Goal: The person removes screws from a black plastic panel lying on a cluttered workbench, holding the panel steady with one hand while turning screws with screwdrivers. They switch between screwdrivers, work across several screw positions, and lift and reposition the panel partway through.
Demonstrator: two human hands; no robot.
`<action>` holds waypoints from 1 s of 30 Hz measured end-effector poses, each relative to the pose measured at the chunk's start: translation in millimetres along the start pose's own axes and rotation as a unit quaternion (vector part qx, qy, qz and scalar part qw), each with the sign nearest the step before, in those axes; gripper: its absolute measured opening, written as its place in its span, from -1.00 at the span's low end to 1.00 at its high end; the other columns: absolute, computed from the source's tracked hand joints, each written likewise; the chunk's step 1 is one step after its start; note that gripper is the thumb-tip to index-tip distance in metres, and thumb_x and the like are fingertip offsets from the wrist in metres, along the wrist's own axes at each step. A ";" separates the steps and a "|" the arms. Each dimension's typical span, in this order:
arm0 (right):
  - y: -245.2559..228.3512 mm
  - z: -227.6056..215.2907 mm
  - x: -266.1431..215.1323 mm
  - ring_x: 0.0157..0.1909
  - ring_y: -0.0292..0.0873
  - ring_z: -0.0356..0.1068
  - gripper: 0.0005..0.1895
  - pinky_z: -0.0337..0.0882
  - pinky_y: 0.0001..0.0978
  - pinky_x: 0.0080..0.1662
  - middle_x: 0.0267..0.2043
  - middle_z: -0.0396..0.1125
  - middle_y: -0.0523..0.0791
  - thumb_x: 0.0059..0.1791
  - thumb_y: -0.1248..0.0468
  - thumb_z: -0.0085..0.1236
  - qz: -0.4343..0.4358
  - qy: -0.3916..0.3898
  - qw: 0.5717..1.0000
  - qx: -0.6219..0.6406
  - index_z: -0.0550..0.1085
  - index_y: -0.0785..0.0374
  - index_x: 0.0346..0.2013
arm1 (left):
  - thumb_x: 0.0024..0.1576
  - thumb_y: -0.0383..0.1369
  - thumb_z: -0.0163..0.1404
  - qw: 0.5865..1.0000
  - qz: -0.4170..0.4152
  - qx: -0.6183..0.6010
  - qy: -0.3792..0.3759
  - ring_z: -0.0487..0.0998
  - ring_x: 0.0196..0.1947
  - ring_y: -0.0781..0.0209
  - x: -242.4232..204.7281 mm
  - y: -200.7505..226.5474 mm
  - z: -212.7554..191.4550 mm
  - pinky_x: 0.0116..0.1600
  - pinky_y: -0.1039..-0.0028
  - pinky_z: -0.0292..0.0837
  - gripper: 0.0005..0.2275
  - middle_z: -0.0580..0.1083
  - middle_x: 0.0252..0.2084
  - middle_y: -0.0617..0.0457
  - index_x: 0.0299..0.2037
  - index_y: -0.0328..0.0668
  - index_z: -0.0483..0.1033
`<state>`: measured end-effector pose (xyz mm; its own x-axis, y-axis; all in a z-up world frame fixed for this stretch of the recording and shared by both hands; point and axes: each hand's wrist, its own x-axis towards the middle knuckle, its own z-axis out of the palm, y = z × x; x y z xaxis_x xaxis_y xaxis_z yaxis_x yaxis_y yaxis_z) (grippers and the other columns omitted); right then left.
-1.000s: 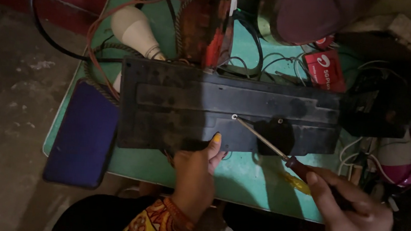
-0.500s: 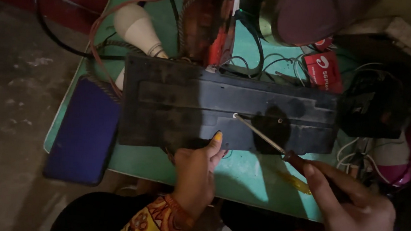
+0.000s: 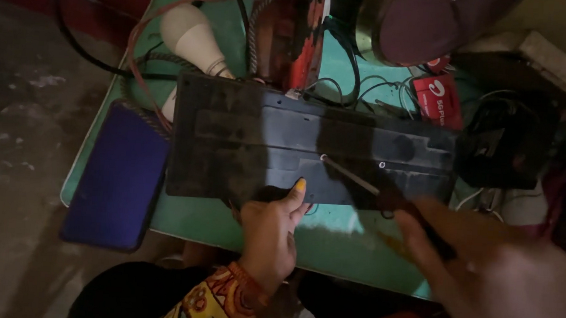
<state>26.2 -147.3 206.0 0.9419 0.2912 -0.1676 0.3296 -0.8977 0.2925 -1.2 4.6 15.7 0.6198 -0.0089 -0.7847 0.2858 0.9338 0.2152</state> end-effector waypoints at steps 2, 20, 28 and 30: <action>2.7 -1.0 2.9 -0.62 -0.25 0.46 -0.66 0.42 -0.37 -0.51 -0.46 0.52 -0.13 -0.04 -0.05 0.25 -0.019 -0.006 1.000 -0.013 0.69 0.08 -0.18 | 0.08 -0.43 0.17 1.000 0.003 0.002 0.004 0.59 0.12 -0.14 2.6 -2.6 -1.3 0.29 0.38 0.39 -0.72 0.57 -0.03 -0.38 -0.30 -0.74 0.55; -38.2 -45.0 31.7 -0.58 -0.21 0.43 -0.64 0.45 -0.37 -0.43 -0.56 0.45 -0.14 0.06 -0.09 0.07 -0.021 -0.189 0.980 -0.061 0.58 -0.02 0.00 | 0.04 -0.51 0.26 0.992 0.057 0.067 0.087 0.40 -0.47 0.19 21.4 -19.4 -8.5 -0.34 0.39 0.37 -0.81 0.46 -0.41 0.01 -0.45 -0.45 0.47; -22.2 -44.1 37.4 -0.67 -0.21 0.39 -0.61 0.43 -0.36 -0.52 -0.63 0.52 -0.14 -0.01 -0.05 0.13 -0.085 -0.169 0.982 0.000 0.60 0.05 -0.01 | 0.02 -0.53 0.30 0.991 0.102 0.049 0.070 0.31 -0.52 0.23 20.8 -22.3 -6.9 -0.41 0.38 0.29 -0.70 0.35 -0.46 0.07 -0.55 -0.42 0.35; -43.8 -63.7 36.5 -0.61 -0.26 0.42 -0.54 0.45 -0.36 -0.47 -0.54 0.47 -0.22 0.09 -0.14 -0.04 -0.112 -0.239 0.943 -0.202 0.47 -0.07 0.19 | -0.01 -0.56 0.23 0.994 0.098 0.005 0.055 0.39 -0.52 0.26 11.1 -14.1 -2.3 -0.38 0.43 0.36 -0.84 0.44 -0.46 0.09 -0.55 -0.38 0.50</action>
<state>50.3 -76.3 247.0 0.7406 0.1892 -0.6447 0.6054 -0.6041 0.5182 -0.1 -7.9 2.7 0.5811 0.2129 -0.7855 0.1742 0.9103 0.3755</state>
